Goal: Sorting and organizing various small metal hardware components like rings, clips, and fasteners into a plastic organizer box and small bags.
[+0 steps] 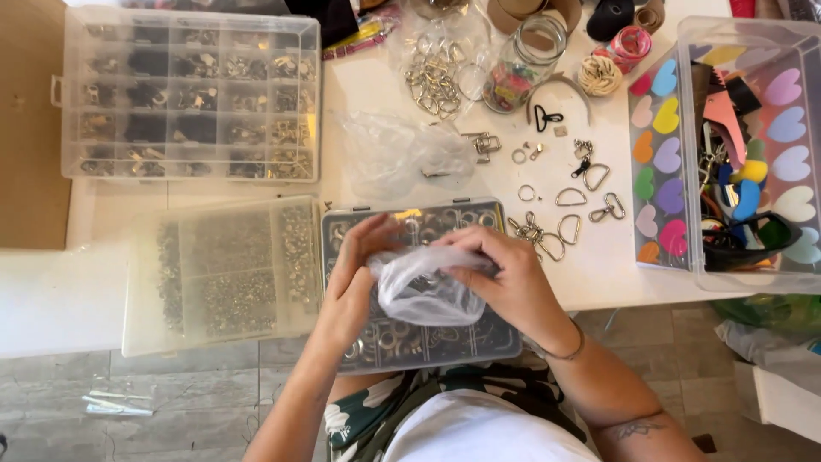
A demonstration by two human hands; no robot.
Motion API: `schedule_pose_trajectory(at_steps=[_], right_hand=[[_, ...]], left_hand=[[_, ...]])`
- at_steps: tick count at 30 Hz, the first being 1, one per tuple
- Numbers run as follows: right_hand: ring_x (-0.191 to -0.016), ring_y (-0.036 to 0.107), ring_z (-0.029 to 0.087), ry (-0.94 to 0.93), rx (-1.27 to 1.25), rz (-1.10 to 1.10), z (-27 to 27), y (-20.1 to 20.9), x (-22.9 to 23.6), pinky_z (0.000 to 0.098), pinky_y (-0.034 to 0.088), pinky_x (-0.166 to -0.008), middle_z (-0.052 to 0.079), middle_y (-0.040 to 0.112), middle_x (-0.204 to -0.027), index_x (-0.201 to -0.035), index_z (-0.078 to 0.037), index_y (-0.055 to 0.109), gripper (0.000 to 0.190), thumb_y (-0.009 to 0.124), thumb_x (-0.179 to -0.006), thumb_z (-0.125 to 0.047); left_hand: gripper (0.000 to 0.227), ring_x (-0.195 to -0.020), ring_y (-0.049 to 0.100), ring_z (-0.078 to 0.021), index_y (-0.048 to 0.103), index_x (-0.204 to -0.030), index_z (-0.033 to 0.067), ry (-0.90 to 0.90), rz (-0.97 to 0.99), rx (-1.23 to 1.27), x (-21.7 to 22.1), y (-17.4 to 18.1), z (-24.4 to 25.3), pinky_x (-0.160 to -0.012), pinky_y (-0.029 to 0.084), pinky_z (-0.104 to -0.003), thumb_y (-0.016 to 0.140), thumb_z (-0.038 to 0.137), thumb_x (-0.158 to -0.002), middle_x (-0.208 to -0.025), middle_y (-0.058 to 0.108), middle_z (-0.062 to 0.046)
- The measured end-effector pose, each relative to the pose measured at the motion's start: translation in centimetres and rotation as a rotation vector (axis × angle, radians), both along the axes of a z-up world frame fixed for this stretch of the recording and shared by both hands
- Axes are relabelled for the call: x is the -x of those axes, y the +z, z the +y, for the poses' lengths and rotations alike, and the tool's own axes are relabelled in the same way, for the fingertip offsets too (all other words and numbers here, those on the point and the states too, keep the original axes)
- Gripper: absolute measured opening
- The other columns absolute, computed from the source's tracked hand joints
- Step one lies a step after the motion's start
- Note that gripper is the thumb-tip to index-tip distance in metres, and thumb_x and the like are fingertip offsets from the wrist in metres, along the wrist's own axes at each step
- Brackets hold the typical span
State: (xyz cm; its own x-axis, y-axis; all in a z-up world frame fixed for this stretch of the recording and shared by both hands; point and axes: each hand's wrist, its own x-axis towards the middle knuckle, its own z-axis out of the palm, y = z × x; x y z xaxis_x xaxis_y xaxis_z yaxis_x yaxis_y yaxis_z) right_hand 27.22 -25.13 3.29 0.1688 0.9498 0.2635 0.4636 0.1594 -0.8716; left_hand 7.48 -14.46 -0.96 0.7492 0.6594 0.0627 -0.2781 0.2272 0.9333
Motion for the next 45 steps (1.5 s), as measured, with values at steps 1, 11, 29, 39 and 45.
schedule_pose_trajectory(at_steps=[1, 11, 29, 39, 45], right_hand=[[-0.09, 0.078, 0.031, -0.033, 0.003, -0.041, 0.0, 0.5, 0.2, 0.0379, 0.063, -0.074, 0.012, 0.077, -0.101, -0.094, -0.006, 0.069, 0.011, 0.077, -0.087, -0.006], [-0.093, 0.072, 0.03, -0.092, 0.007, 0.017, -1.1, 0.0, 1.3, 0.0391, 0.062, -0.076, 0.018, 0.069, -0.126, -0.144, -0.005, 0.051, 0.07, 0.083, -0.082, -0.004], [-0.08, 0.067, 0.015, -0.085, 0.275, 1.165, 0.3, -5.1, 0.3, 0.0208, 0.059, -0.055, 0.009, 0.062, -0.103, -0.113, -0.009, 0.059, 0.013, 0.06, -0.101, -0.016], [-0.121, 0.057, 0.032, -0.062, -0.005, -0.292, -0.5, -3.8, 0.7, 0.0462, 0.046, -0.104, 0.008, 0.063, -0.123, -0.096, -0.01, 0.074, 0.011, 0.076, -0.092, -0.02], [-0.106, 0.067, 0.019, -0.1, 0.059, 0.28, -0.4, -3.2, 0.5, 0.0359, 0.053, -0.097, 0.008, 0.071, -0.104, -0.11, -0.009, 0.077, 0.018, 0.068, -0.099, -0.02]], left_hand=[[0.058, -0.132, 0.053, -0.0402, 0.044, -0.149, -0.0004, 0.154, 0.182, -0.23, 0.0, 1.4, -0.7, -0.107, 0.045, -0.051, 0.039, 0.02, -0.095, -0.138, 0.059, -0.026], [0.036, -0.077, 0.063, -0.0258, 0.069, -0.115, 0.0031, 0.527, 0.629, -0.671, -0.2, 4.6, -5.5, -0.066, 0.056, -0.042, 0.083, 0.02, -0.087, -0.104, 0.059, -0.012], [0.036, -0.083, 0.072, -0.0135, 0.051, -0.137, 0.0061, 0.336, -0.021, 0.547, 0.9, -1.7, -4.0, -0.066, 0.061, -0.019, 0.056, 0.015, -0.102, -0.109, 0.064, -0.012], [0.005, -0.087, 0.068, -0.0224, 0.072, -0.101, 0.0161, 0.548, 0.79, -0.898, -0.1, 3.3, -4.6, -0.073, 0.057, -0.033, 0.068, 0.018, -0.101, -0.091, 0.064, 0.001], [0.019, -0.069, 0.068, -0.008, 0.075, -0.114, 0.0191, 0.573, 0.417, -0.44, -1.6, 2.2, -4.7, -0.066, 0.057, -0.027, 0.065, 0.009, -0.101, -0.092, 0.081, 0.0]])
